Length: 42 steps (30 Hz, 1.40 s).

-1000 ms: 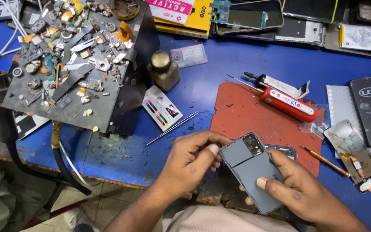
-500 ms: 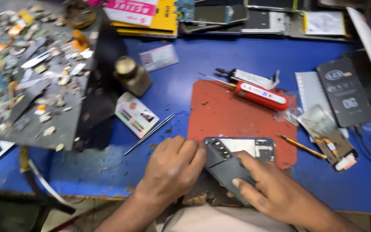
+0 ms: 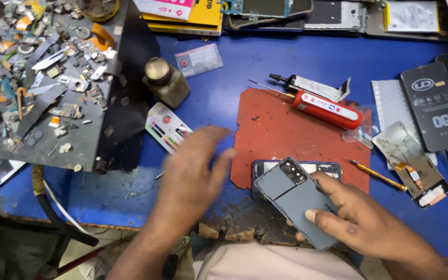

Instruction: The person uses a screwdriver and tweezers to remove screws and components from a smartphone. They scrape adhesive from the phone's back cover, apply glue to the edges, and reattach the back cover. The person also uses a marker to label parts and handles the phone's battery and screen.

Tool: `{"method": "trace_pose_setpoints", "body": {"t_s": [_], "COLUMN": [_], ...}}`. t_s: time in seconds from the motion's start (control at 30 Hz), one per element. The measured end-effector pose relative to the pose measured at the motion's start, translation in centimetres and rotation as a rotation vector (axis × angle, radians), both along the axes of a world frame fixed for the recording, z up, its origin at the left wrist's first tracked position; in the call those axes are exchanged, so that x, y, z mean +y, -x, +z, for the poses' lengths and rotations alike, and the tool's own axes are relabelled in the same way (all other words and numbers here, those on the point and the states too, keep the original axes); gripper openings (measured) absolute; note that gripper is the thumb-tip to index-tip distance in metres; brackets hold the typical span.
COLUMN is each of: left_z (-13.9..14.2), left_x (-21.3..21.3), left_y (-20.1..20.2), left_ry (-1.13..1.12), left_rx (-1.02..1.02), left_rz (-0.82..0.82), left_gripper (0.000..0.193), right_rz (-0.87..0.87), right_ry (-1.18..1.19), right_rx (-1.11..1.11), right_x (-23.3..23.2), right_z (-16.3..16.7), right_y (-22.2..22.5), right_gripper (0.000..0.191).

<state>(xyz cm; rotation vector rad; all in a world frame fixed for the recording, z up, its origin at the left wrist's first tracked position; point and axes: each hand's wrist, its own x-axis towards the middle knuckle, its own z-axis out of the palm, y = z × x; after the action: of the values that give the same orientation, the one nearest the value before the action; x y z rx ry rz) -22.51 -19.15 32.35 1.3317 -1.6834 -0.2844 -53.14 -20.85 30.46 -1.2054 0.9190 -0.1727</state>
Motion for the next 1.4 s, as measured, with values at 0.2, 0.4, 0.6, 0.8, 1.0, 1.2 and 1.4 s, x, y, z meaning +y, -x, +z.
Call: {"method": "trace_pose_setpoints", "body": {"t_s": [0.2, 0.4, 0.6, 0.8, 1.0, 1.2, 1.4], "left_z": [-0.9, -1.0, -1.5, -0.1, 0.7, 0.8, -0.5], "left_x": [0.6, 0.1, 0.3, 0.1, 0.4, 1.3, 1.9], "left_y": [3.9, 4.2, 4.0, 3.2, 2.0, 2.9, 4.6], "left_ry": [-0.432, -0.345, -0.212, -0.187, -0.034, 0.131, 0.137], "left_rx": [0.516, 0.45, 0.34, 0.121, -0.256, -0.412, -0.089], "left_rz": [-0.189, -0.215, -0.219, -0.235, -0.316, -0.178, -0.005], "left_gripper": [0.009, 0.005, 0.007, 0.01, 0.017, 0.016, 0.019], "right_rz": [0.128, 0.146, 0.114, 0.229, 0.309, 0.305, 0.132], "right_ry": [0.505, 0.463, 0.611, 0.639, 0.652, 0.631, 0.428], "right_rx": [0.267, 0.469, 0.566, 0.68, 0.783, 0.752, 0.523], "right_x": [0.3, 0.5, 0.6, 0.8, 0.9, 1.1, 1.2], "right_z": [0.6, 1.4, 0.2, 0.1, 0.5, 1.2, 2.0], "right_y": [-2.2, -3.2, -3.1, -2.9, -3.9, -4.3, -5.3], "right_gripper": [0.048, 0.049, 0.051, 0.056, 0.06, 0.041, 0.046]}}
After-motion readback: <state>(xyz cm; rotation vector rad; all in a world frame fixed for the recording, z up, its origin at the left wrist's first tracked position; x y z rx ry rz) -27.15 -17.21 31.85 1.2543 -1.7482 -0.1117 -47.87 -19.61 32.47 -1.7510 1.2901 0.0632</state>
